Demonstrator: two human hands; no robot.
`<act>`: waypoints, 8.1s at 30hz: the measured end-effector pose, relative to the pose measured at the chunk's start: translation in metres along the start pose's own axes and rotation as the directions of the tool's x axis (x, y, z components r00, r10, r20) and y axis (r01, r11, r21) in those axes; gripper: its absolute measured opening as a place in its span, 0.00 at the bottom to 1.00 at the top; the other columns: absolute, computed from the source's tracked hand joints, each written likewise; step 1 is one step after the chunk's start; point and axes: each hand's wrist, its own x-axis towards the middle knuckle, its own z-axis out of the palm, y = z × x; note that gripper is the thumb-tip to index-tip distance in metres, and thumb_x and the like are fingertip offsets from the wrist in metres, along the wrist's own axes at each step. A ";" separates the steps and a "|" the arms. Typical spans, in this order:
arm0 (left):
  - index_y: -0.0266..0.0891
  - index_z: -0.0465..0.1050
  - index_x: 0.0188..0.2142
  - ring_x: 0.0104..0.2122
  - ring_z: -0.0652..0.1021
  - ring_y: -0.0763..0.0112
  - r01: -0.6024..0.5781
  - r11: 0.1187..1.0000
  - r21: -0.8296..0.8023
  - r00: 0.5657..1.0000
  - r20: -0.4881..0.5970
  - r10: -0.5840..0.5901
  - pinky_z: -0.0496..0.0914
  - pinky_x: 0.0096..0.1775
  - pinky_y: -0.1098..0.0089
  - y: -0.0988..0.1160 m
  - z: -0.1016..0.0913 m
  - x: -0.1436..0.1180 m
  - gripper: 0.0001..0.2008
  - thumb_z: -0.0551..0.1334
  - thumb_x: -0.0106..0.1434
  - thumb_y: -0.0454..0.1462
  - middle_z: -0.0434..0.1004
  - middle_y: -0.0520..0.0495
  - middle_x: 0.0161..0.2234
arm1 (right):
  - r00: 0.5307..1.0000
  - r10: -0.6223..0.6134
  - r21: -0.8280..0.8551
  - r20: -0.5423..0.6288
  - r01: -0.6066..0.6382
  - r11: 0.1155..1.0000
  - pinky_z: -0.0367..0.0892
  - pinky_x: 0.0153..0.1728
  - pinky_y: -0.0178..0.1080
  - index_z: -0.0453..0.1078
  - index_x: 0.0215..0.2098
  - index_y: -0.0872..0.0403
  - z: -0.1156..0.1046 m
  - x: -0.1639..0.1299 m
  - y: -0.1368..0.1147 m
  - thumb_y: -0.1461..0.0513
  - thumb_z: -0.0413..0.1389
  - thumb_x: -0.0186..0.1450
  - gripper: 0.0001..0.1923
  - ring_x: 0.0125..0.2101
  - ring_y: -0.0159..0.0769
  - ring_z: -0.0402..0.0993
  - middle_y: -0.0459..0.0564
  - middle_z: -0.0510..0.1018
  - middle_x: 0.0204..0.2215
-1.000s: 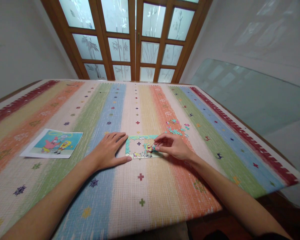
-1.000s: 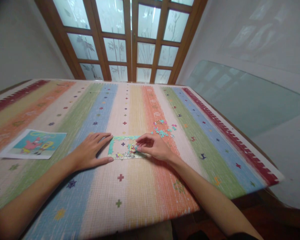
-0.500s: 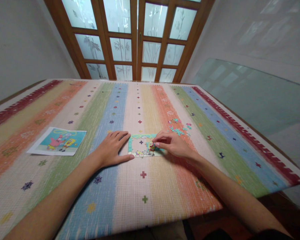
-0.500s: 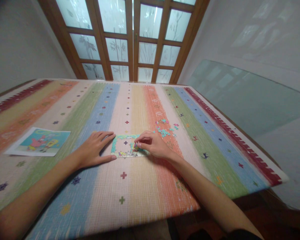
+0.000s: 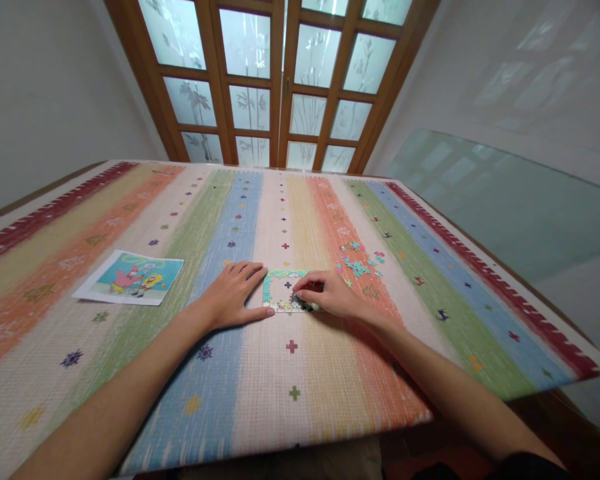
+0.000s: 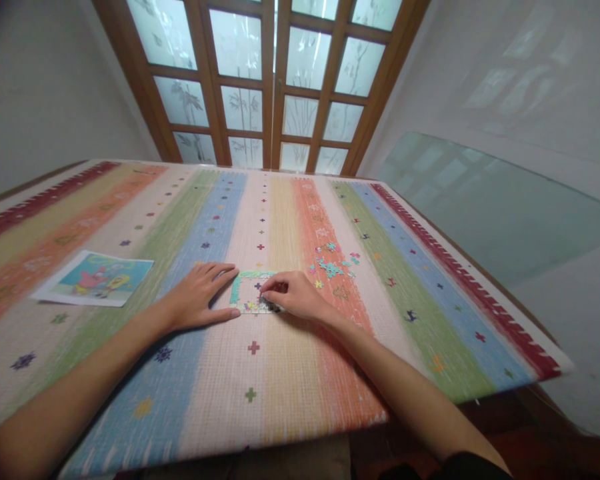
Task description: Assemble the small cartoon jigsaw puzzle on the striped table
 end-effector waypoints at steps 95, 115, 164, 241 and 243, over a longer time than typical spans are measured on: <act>0.42 0.62 0.68 0.58 0.71 0.43 -0.015 0.999 -0.035 0.998 -0.055 0.013 0.63 0.60 0.43 -0.008 0.006 -0.007 0.41 0.56 0.66 0.65 0.69 0.35 0.63 | 0.933 -0.253 -0.665 -0.257 0.019 0.747 0.69 0.40 0.47 0.77 0.30 0.50 -0.136 -0.038 0.099 0.59 0.60 0.67 0.08 0.35 0.44 0.73 0.53 0.76 0.32; 0.39 0.61 0.67 0.58 0.71 0.42 -0.035 0.999 -0.003 0.998 -0.055 0.035 0.64 0.59 0.42 -0.007 0.005 -0.008 0.41 0.56 0.67 0.64 0.69 0.32 0.63 | 0.915 -0.343 -0.724 -0.212 0.089 0.685 0.69 0.44 0.50 0.82 0.44 0.48 -0.120 -0.036 0.093 0.65 0.52 0.68 0.16 0.40 0.46 0.71 0.55 0.76 0.39; 0.35 0.61 0.66 0.58 0.72 0.42 -0.052 0.998 0.036 0.998 -0.045 0.054 0.64 0.59 0.42 -0.006 0.004 -0.007 0.41 0.54 0.69 0.63 0.69 0.30 0.63 | 0.944 -0.331 -0.498 -0.004 0.285 0.819 0.68 0.43 0.47 0.74 0.34 0.50 -0.098 -0.041 0.056 0.60 0.60 0.66 0.04 0.40 0.43 0.71 0.53 0.73 0.38; 0.34 0.62 0.67 0.60 0.70 0.40 -0.017 1.000 -0.018 1.000 -0.013 0.016 0.61 0.61 0.41 -0.001 0.002 -0.005 0.43 0.53 0.68 0.65 0.69 0.29 0.63 | 0.862 -0.503 -0.589 0.061 0.438 0.679 0.68 0.45 0.49 0.78 0.40 0.51 -0.030 -0.033 0.024 0.57 0.53 0.74 0.12 0.41 0.43 0.74 0.53 0.82 0.42; 0.34 0.62 0.67 0.60 0.70 0.40 -0.013 1.000 -0.011 1.000 -0.007 0.013 0.61 0.61 0.40 -0.001 0.001 -0.005 0.43 0.53 0.68 0.65 0.69 0.29 0.63 | 0.867 -0.496 -0.576 0.051 0.431 0.695 0.68 0.46 0.49 0.78 0.40 0.50 -0.030 -0.032 0.024 0.57 0.54 0.74 0.11 0.42 0.43 0.74 0.54 0.81 0.43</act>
